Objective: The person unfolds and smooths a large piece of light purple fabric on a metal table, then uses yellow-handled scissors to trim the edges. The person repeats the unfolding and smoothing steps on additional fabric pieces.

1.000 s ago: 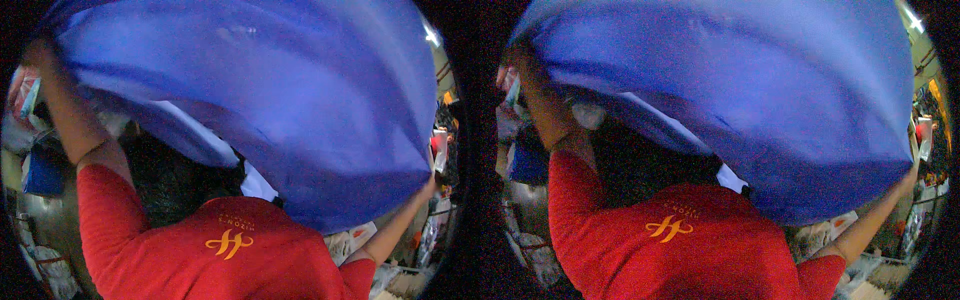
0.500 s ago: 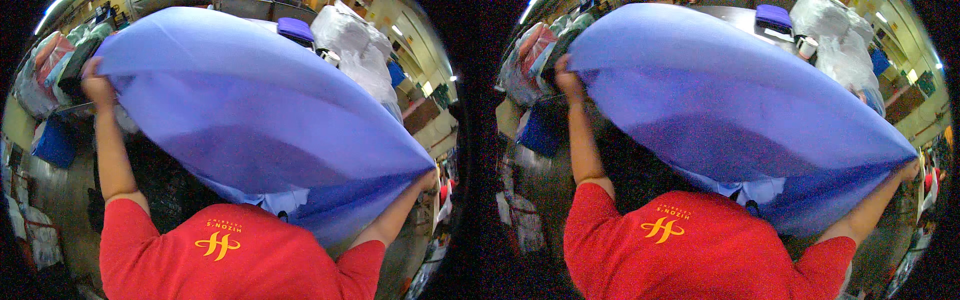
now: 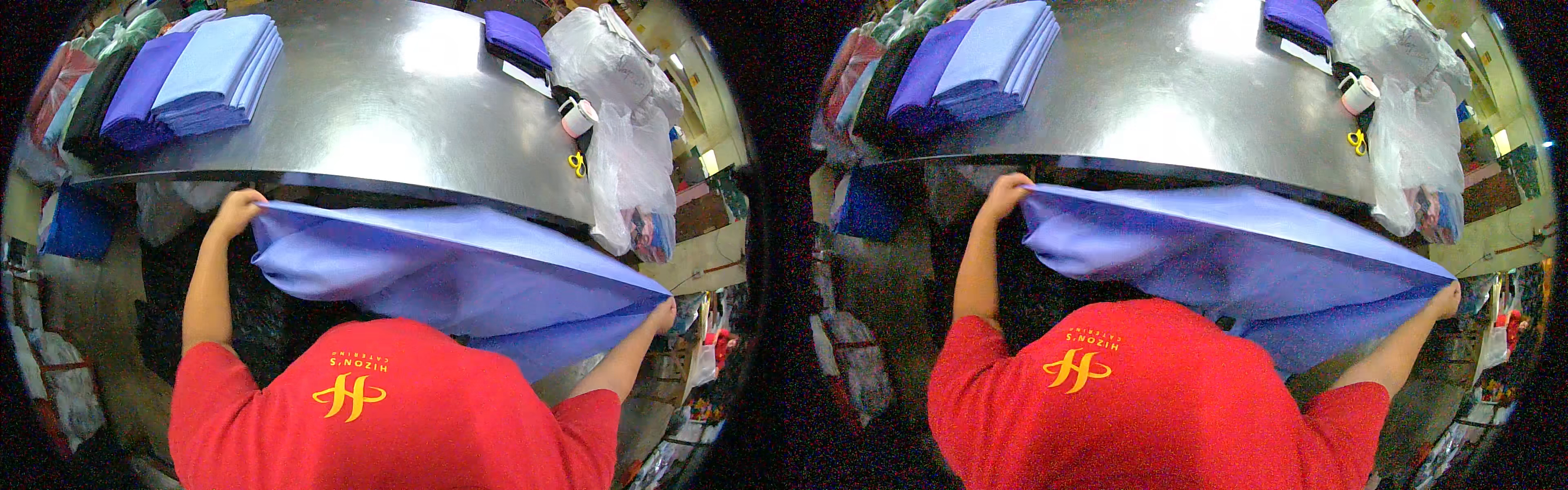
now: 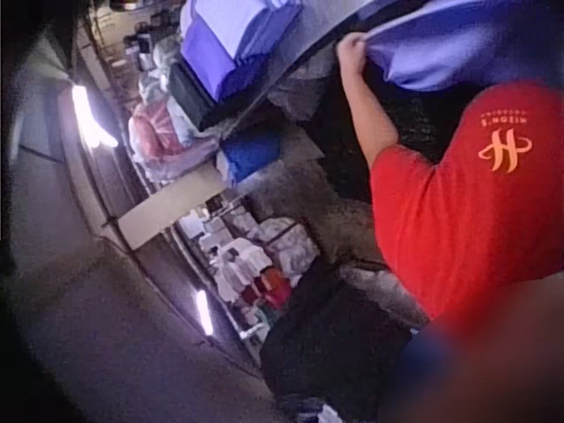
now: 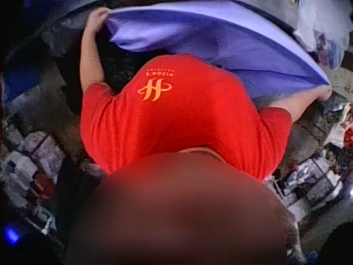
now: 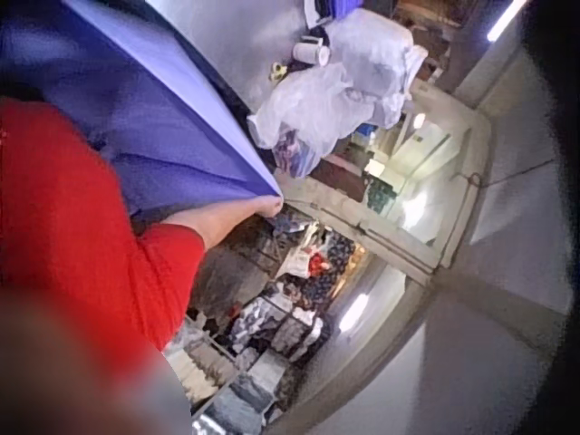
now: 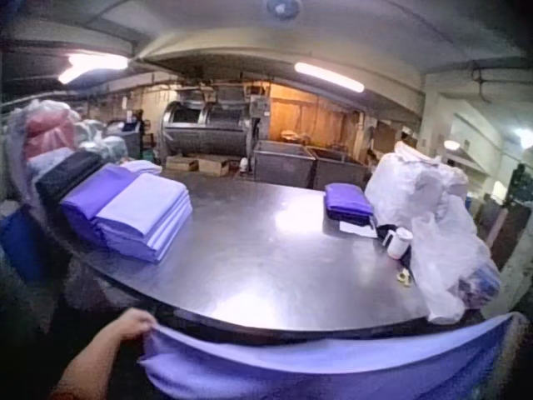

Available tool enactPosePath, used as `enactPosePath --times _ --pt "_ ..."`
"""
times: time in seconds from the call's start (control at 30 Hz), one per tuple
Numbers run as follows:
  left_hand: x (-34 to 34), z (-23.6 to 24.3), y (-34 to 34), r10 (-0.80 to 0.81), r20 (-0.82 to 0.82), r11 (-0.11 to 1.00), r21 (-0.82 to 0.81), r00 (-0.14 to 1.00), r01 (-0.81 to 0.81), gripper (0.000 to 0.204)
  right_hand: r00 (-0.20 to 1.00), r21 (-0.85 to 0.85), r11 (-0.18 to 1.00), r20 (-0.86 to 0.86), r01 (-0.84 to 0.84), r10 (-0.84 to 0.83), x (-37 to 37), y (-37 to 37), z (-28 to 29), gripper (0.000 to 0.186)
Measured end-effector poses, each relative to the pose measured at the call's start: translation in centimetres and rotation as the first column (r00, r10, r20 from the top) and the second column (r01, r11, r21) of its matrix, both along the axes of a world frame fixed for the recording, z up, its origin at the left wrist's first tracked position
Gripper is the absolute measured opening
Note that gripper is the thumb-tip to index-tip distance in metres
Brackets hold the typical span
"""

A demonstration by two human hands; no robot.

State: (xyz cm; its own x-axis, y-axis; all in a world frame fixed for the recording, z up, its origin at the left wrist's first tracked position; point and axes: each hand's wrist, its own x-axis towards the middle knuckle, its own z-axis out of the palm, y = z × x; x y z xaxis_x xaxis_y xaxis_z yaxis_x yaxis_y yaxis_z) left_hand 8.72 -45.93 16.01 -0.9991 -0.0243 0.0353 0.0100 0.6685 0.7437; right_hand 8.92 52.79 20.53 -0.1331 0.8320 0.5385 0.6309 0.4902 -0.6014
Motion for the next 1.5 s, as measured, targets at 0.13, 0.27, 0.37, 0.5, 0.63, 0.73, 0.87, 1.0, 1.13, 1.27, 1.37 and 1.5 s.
enactPosePath --times 0.13,0.27,0.37,0.5,0.63,0.73,0.87,1.0,1.13,1.27,1.37,1.5 --pt "-0.3 -1.3 -2.9 0.294 -0.055 0.604 0.785 0.954 -0.14 0.008 0.996 -0.014 0.996 0.003 -0.086 0.086 -2.5 -1.4 -4.8 0.041" --pt "0.5 -0.6 -4.9 0.026 0.216 1.0 0.008 0.976 -0.028 0.014 0.937 -0.421 0.846 -0.032 -0.329 0.348 -4.2 -3.1 -9.1 0.033" --pt "1.1 -0.1 -5.4 0.314 0.189 0.949 -0.065 0.931 -0.307 0.016 0.818 -0.226 0.871 0.304 -0.436 0.488 -6.1 -5.3 -11.9 0.03" --pt "1.3 -0.6 -5.7 0.382 0.089 0.912 -0.196 0.92 -0.36 0.015 0.737 -0.385 0.812 0.362 -0.439 0.57 -10.5 -8.6 -13.1 0.025" --pt "0.6 -1.3 -5.0 0.452 -0.053 0.838 -0.317 0.89 -0.444 0.017 0.752 -0.389 0.855 0.432 -0.342 0.498 -14.4 -10.9 -12.9 0.026" --pt "-0.3 -1.5 -3.1 0.503 -0.134 0.758 -0.406 0.854 -0.51 0.017 0.744 -0.412 0.867 0.478 -0.28 0.467 -16.5 -11.6 -12.9 0.023" --pt "-1.0 -1.4 -0.4 0.559 -0.13 0.715 -0.424 0.819 -0.555 0.017 0.76 -0.431 0.869 0.473 -0.241 0.445 -18.2 -12.0 -13.3 0.025" --pt "-0.7 -1.6 0.4 0.576 -0.133 0.675 -0.479 0.806 -0.561 0.018 0.724 -0.396 0.882 0.527 -0.256 0.446 -19.1 -11.4 -14.1 0.025" --pt "-0.6 -2.4 -0.3 0.584 -0.098 0.669 -0.505 0.806 -0.545 0.022 0.623 -0.337 0.861 0.594 -0.381 0.508 -19.5 -9.5 -15.6 0.033" --pt "-1.1 -2.8 -0.2 0.659 -0.066 0.621 -0.515 0.75 -0.591 0.029 0.498 -0.291 0.746 0.594 -0.599 0.631 -19.1 -7.4 -16.7 0.04" --pt "-1.7 -2.7 0.7 0.701 -0.073 0.58 -0.519 0.709 -0.628 0.025 0.469 -0.222 0.77 0.682 -0.598 0.561 -18.6 -6.6 -16.7 0.042" --pt "-2.3 -3.0 1.6 0.766 -0.029 0.513 -0.574 0.642 -0.638 0.024 0.496 -0.242 0.782 0.657 -0.575 0.568 -18.3 -7.1 -16.0 0.038"
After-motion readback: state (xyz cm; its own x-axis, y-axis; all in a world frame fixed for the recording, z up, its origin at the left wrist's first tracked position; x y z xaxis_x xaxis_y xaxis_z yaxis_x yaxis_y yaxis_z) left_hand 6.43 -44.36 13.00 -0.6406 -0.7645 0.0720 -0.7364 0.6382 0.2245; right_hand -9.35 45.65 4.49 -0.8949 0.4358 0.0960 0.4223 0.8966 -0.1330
